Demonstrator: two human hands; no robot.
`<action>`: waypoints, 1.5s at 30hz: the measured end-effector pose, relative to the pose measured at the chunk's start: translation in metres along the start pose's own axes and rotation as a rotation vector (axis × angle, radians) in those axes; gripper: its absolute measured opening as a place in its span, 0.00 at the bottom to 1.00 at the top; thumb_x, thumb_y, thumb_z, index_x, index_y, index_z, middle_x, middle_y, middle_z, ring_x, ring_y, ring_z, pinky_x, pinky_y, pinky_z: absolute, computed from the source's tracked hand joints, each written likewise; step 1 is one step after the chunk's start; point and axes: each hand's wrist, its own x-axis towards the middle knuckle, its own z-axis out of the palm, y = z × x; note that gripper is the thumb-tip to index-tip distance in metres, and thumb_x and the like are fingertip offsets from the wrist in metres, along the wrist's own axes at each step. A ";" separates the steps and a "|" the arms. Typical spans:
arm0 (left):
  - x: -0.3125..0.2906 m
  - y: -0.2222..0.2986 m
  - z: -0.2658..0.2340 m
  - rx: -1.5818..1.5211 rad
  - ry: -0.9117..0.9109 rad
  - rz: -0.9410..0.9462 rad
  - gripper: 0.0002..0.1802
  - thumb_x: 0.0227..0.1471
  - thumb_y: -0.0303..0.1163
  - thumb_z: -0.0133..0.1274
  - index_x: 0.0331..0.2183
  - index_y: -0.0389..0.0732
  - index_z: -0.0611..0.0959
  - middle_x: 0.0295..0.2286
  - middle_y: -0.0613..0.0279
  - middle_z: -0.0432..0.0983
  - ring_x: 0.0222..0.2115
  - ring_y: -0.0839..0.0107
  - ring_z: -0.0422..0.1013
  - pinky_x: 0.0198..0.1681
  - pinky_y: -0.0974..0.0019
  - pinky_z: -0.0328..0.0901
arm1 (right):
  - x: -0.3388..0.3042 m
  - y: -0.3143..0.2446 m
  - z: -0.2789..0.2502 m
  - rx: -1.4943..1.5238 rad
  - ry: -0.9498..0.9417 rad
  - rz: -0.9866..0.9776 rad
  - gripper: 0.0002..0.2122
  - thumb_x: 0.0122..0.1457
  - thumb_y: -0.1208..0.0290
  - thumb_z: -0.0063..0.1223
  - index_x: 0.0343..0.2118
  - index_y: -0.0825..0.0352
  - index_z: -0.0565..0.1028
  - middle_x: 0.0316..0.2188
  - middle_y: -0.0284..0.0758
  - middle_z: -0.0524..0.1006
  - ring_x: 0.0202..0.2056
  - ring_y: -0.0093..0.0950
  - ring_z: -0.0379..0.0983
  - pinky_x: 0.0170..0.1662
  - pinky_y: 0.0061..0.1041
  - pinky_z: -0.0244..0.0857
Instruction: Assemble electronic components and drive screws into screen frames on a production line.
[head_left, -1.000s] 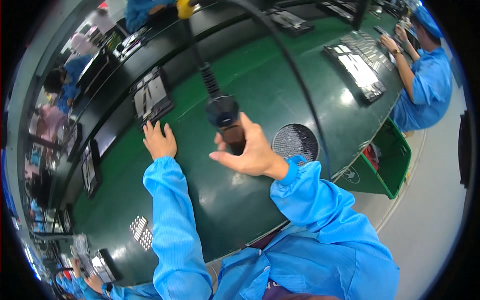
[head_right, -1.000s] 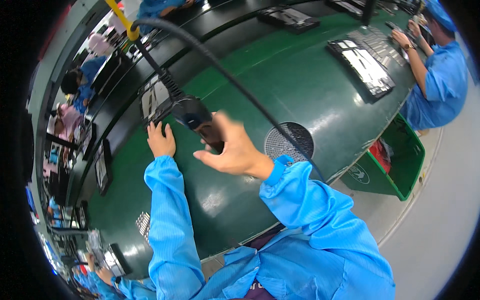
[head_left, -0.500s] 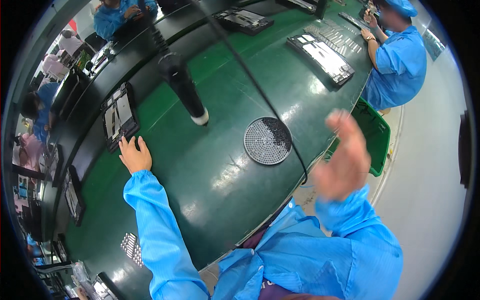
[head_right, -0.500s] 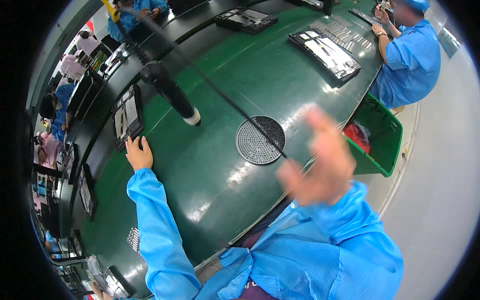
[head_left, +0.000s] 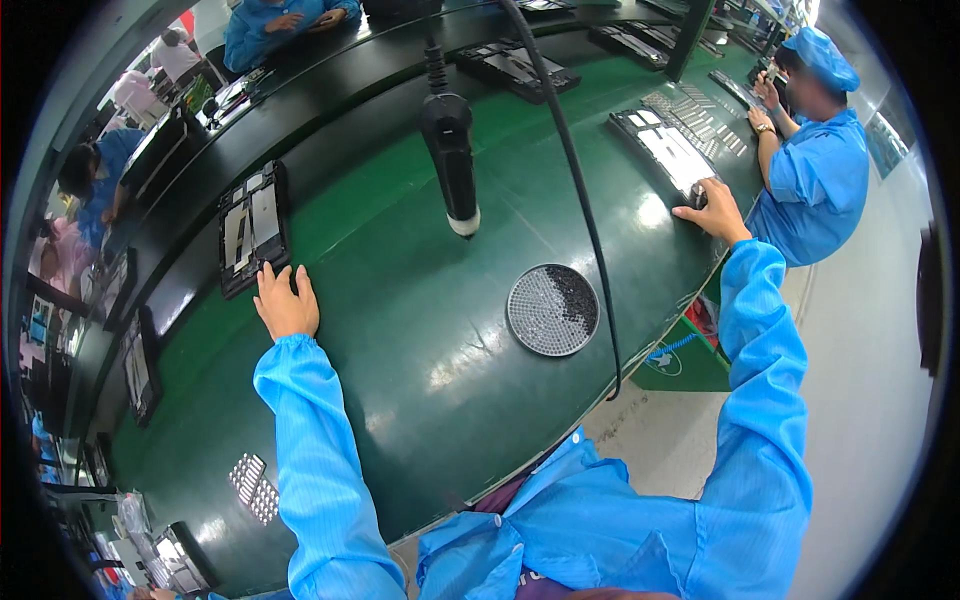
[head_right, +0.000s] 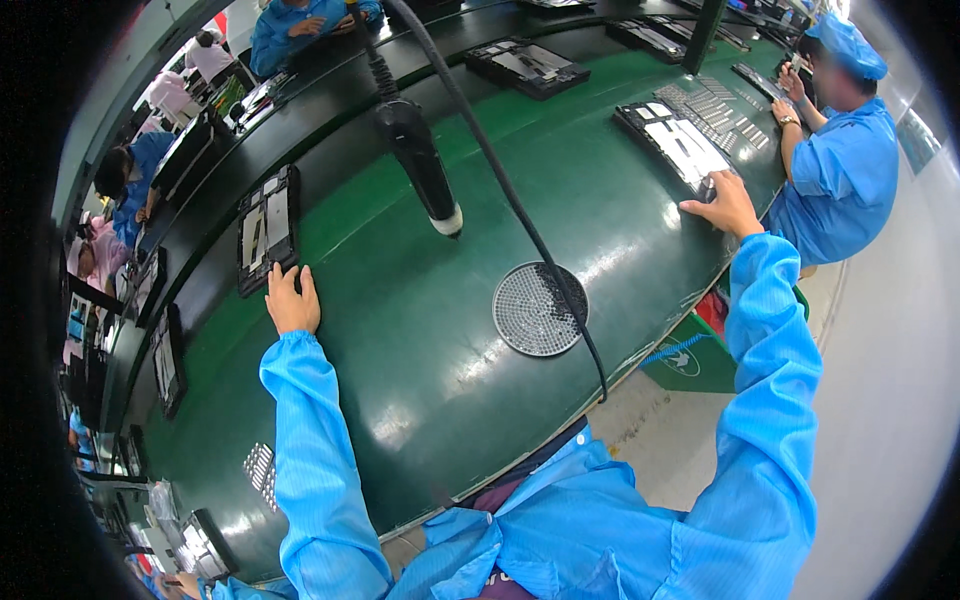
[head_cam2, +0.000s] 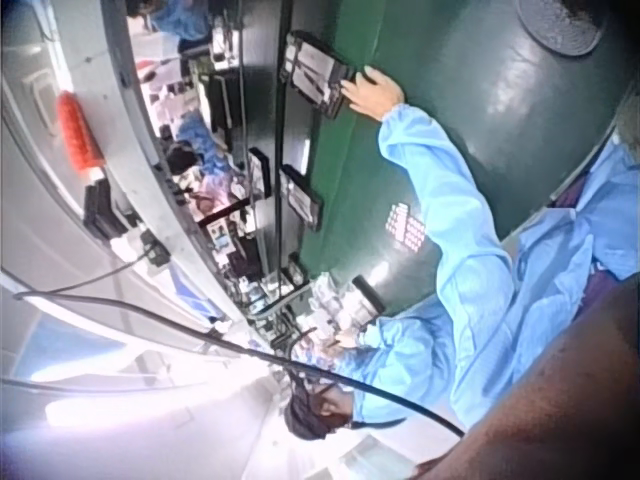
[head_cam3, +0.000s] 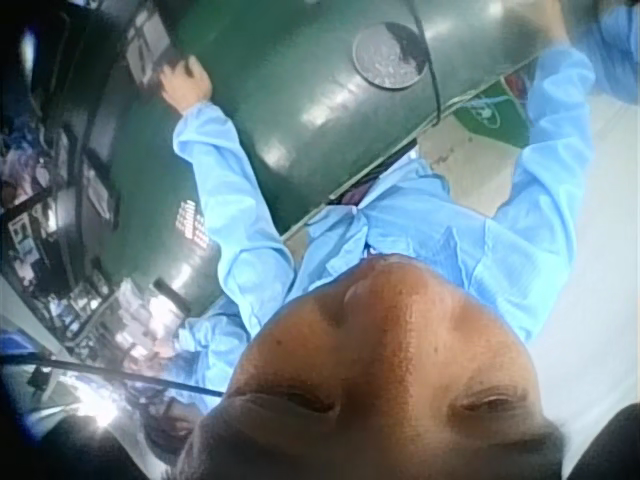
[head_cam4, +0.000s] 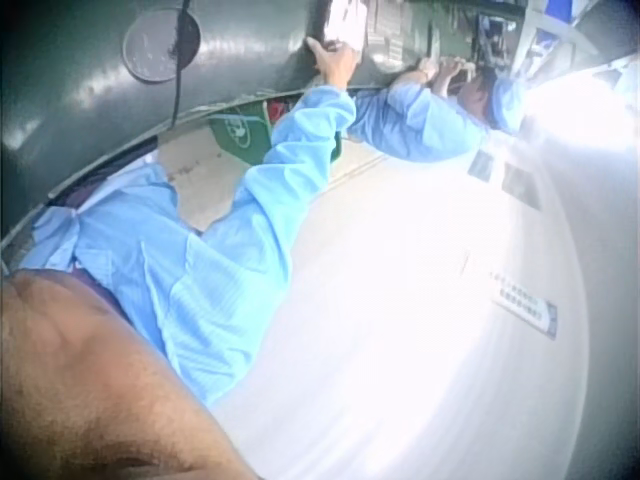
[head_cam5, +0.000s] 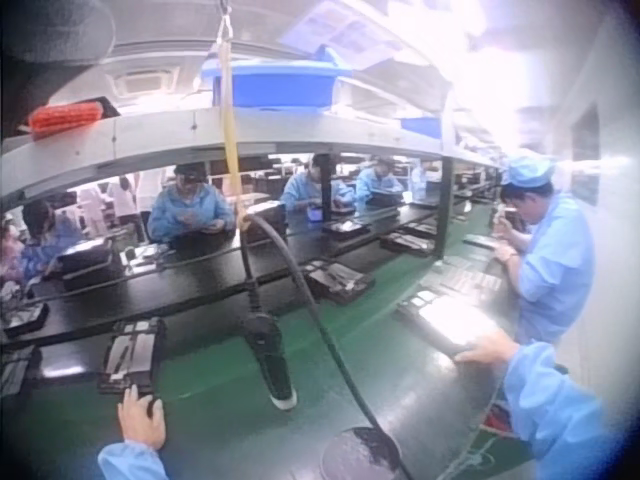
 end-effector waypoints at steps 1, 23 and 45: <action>0.000 0.001 0.000 -0.004 0.009 0.012 0.21 0.53 0.44 0.43 0.42 0.39 0.77 0.54 0.50 0.57 0.56 0.56 0.51 0.56 0.47 0.46 | -0.001 0.003 0.004 -0.008 0.045 -0.047 0.34 0.38 0.48 0.61 0.40 0.76 0.70 0.38 0.49 0.70 0.45 0.44 0.63 0.50 0.34 0.57; -0.002 -0.003 -0.005 -0.086 0.174 0.045 0.18 0.51 0.42 0.48 0.35 0.37 0.80 0.51 0.46 0.60 0.54 0.53 0.54 0.56 0.54 0.49 | 0.040 0.053 -0.017 0.398 -0.384 0.738 0.23 0.40 0.54 0.65 0.29 0.71 0.71 0.22 0.32 0.68 0.22 0.26 0.62 0.24 0.27 0.57; -0.005 -0.008 -0.003 -0.079 0.088 -0.013 0.19 0.51 0.44 0.46 0.35 0.39 0.80 0.54 0.49 0.56 0.56 0.54 0.51 0.56 0.48 0.47 | -0.046 -0.007 -0.022 1.647 0.204 0.308 0.08 0.49 0.74 0.54 0.32 0.69 0.71 0.29 0.36 0.75 0.31 0.27 0.73 0.38 0.26 0.68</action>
